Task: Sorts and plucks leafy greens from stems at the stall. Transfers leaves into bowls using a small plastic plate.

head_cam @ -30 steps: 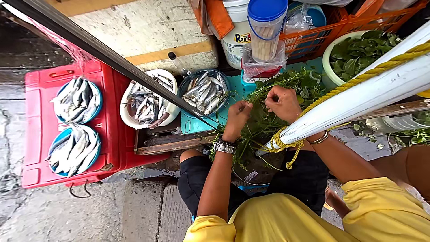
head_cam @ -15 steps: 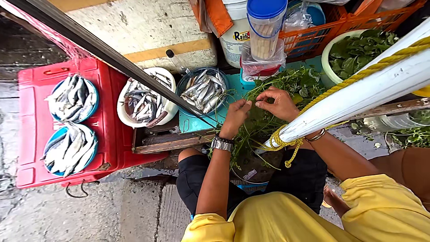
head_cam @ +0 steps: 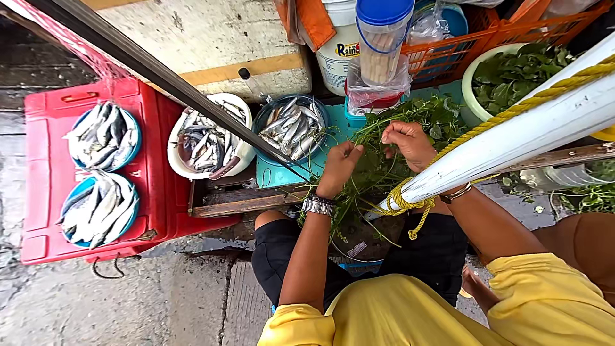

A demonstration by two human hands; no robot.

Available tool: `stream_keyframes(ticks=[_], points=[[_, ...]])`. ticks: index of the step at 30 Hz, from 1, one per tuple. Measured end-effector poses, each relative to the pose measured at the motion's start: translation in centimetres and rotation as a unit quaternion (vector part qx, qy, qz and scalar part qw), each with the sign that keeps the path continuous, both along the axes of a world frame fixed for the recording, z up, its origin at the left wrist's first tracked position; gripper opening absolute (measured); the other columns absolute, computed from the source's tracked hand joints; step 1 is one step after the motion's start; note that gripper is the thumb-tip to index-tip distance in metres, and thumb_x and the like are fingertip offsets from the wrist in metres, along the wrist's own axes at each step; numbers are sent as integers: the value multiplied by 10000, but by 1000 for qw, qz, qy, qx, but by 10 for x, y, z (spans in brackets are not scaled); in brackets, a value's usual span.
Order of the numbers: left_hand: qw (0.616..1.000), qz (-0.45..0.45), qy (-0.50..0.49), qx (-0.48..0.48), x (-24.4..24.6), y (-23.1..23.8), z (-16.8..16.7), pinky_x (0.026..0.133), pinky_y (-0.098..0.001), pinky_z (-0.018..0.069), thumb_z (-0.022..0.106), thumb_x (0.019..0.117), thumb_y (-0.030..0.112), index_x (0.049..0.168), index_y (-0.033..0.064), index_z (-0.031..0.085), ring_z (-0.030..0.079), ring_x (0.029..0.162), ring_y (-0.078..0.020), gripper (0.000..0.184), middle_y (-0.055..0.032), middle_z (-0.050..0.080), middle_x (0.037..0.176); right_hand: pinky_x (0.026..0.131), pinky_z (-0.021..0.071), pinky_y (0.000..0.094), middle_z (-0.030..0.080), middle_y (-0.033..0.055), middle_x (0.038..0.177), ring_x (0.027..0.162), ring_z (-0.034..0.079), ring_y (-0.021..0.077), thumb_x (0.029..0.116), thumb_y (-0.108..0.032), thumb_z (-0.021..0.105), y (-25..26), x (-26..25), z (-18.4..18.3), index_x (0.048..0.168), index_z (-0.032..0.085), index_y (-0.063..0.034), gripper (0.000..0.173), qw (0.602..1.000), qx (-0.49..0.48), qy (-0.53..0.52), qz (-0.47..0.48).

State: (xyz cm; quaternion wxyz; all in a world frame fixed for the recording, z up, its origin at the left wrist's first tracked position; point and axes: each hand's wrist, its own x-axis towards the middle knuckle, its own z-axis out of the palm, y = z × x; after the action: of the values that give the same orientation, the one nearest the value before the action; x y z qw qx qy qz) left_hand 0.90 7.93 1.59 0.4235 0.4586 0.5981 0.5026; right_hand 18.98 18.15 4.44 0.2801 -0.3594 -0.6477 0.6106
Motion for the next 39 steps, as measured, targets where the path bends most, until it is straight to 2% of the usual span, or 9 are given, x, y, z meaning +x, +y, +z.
stream_keyframes(ticks=[3,7,12,18,22,26,33,36,39], points=[[1000,12,-15,-10,1,-2,2,524,-196,373,559,1050,170,920,51,626,448,572,-36,189,4,595,806,637,567,294,661,96,914,750,657,145,1037,-1,486,-21,-10,29,950,575,40,131,997,-47,-53,6],[999,32,-13,-6,2,1,2,527,-208,371,568,1047,169,909,50,604,448,578,-47,185,2,568,786,556,505,256,625,118,824,614,570,113,969,88,551,-28,-13,34,1133,625,99,181,988,71,-121,59],[999,43,-12,0,5,3,5,528,-206,385,571,1045,155,930,44,603,461,573,-54,163,2,545,752,719,501,288,676,190,1046,764,573,152,1011,17,588,-35,-21,52,1244,649,80,248,960,101,-242,96],[998,53,28,13,9,3,12,562,-236,419,595,1026,151,1024,9,614,497,608,-74,143,-31,577,788,638,500,234,664,145,914,679,563,89,969,28,638,-27,-15,32,1091,674,93,142,977,154,-128,74],[994,67,79,18,11,3,17,663,-282,495,608,1021,152,1048,-9,619,568,680,-103,164,-56,606,804,727,527,277,669,208,1116,808,616,154,995,32,605,-29,-17,38,1163,669,101,193,972,126,-174,91],[994,55,91,34,12,1,20,668,-280,503,614,1014,147,1018,-9,630,582,688,-101,157,-52,614,797,765,531,291,681,205,1109,838,629,168,1005,12,600,-27,-18,39,1122,694,96,173,962,137,-203,123],[994,42,88,42,11,1,16,654,-269,481,618,1010,140,997,-3,630,559,682,-91,144,-41,595,788,653,419,228,634,90,872,712,496,56,982,44,597,-29,-18,44,987,667,95,86,984,51,-165,40],[996,51,70,32,8,1,10,629,-268,473,622,1007,144,994,-8,627,554,660,-96,153,-47,599,774,441,347,142,672,-57,760,525,481,-32,957,-26,638,-10,-2,12,891,698,-59,96,1000,15,-18,-5],[997,60,43,29,5,-1,9,586,-243,446,621,1008,140,996,-3,624,532,632,-76,143,-33,595,770,466,415,158,674,-49,807,548,516,0,999,-53,597,-8,1,9,937,689,-83,114,997,-63,50,20]])
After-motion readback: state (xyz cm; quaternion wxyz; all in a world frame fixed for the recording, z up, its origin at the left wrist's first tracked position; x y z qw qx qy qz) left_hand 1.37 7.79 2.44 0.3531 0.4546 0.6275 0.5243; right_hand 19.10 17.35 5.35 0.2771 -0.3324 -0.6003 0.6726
